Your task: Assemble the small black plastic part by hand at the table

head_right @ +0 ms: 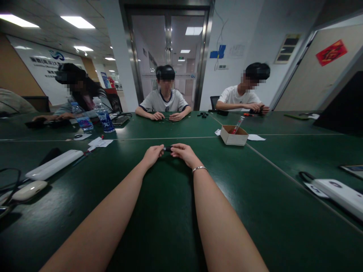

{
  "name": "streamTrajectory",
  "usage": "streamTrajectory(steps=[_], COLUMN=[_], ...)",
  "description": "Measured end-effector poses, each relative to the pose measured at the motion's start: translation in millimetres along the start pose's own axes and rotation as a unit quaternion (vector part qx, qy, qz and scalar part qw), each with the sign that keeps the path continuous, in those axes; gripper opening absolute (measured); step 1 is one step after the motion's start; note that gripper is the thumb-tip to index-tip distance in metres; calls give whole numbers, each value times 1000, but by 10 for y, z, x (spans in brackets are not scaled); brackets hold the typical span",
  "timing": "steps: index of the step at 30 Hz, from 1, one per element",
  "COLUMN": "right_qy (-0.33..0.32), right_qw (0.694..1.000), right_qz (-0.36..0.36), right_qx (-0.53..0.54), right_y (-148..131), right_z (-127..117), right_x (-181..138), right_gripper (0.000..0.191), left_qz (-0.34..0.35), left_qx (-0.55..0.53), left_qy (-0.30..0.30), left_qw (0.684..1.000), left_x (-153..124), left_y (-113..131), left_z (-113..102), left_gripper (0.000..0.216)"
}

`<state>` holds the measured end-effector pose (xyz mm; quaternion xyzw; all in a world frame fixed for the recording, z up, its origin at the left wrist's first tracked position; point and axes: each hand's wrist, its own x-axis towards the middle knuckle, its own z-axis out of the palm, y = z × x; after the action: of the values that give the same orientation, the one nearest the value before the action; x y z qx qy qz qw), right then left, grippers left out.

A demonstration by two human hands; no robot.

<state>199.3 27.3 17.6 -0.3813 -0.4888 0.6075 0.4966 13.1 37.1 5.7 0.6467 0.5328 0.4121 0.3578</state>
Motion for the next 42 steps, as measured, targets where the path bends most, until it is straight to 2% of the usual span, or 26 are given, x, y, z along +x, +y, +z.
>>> streamTrajectory(steps=[4,8,12,16,20,24,29,33,37,42], right_qy=[1,-4,-10,-10,-9,-8,-18,-21,-18,-13], right_qw=[1000,1000,1000,1000,1000,1000,1000,1000,1000,1000], right_qz=[1,-5,-6,-11,-9,-9,-12,-15,-12,-13], right_qx=[-1,-5,-11,-12,-11,-13,-15,-17,-20,-20], right_y=[4,11,15,16,10,9,25,32,27,15], right_z=[0,-2,-10,-16,-11,-9,-25,-30,-18,-3], right_x=[2,2,5,7,2,3,17,18,11,-1], right_gripper=[16,18,19,19,20,20,22,22,23,22], left_qz=[0,-18,-3,-18,-4,-21,6,0,2,1], left_qx=[-4,30,17,48,42,55,55,60,66,79], left_qy=[12,-4,9,0,8,-6,-14,-22,-18,-37], left_qw=[1000,999,1000,999,999,998,998,998,998,996], left_x=[0,-1,3,17,33,18,1,21,26,2], left_y=[2,13,15,-2,-25,-1,10,-20,-30,-17], left_z=[0,-4,-5,1,8,1,-10,-6,-2,-13], left_gripper=[25,44,31,45,35,50,32,43,36,54])
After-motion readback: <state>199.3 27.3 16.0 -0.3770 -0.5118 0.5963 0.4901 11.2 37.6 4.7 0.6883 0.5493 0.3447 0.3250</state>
